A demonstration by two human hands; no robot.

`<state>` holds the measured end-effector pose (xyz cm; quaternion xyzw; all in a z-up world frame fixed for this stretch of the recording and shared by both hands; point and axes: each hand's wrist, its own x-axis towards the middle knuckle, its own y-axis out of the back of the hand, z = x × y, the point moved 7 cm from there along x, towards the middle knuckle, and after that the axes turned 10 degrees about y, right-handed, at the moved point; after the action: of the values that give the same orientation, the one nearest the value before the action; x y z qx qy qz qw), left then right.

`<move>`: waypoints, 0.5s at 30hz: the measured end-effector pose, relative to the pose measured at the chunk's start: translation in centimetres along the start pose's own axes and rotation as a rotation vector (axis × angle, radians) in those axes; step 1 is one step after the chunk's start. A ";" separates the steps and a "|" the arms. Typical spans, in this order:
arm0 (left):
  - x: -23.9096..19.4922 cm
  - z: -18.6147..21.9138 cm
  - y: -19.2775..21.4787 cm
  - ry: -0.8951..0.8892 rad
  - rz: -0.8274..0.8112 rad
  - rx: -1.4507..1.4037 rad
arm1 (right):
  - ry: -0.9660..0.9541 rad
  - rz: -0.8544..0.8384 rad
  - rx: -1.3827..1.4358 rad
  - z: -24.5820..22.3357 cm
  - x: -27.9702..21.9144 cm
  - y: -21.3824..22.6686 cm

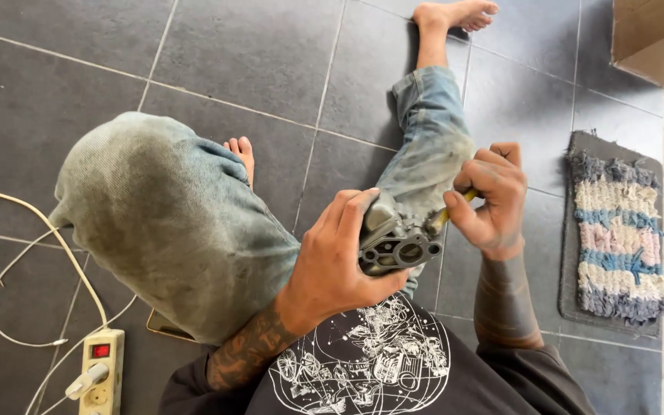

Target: The person sits cross-legged on a tiled floor and uses a yellow-handled brush to scrub the interior and exterior surfaces of a metal mechanical part. The person rotates the part to access different areas while continuing to scrub.

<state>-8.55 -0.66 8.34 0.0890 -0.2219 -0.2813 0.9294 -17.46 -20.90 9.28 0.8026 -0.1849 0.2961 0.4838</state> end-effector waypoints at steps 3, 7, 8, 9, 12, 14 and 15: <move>-0.2 0.1 0.2 -0.013 0.030 0.044 | 0.043 0.043 -0.153 -0.7 0.2 1.1; -0.2 -0.5 -0.2 -0.011 0.061 0.048 | -0.011 0.068 -0.126 1.5 -1.2 0.8; 0.0 -0.4 -0.3 -0.014 0.048 0.026 | -0.013 0.071 -0.051 1.3 -1.0 0.3; 0.0 -0.2 -0.4 -0.015 0.027 0.001 | -0.023 0.074 0.020 0.9 -1.1 0.0; 0.1 0.2 -0.5 -0.009 -0.033 -0.081 | 0.008 0.066 0.075 0.1 0.1 -0.2; 0.2 0.1 -0.6 -0.018 -0.044 -0.085 | 0.031 0.066 0.048 0.3 0.8 0.0; 0.2 0.0 -0.6 -0.017 -0.053 -0.088 | 0.050 0.061 0.028 0.2 1.1 0.0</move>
<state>-8.68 -1.29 8.28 0.0515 -0.2148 -0.3160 0.9227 -16.55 -21.12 9.91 0.7956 -0.1930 0.3332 0.4676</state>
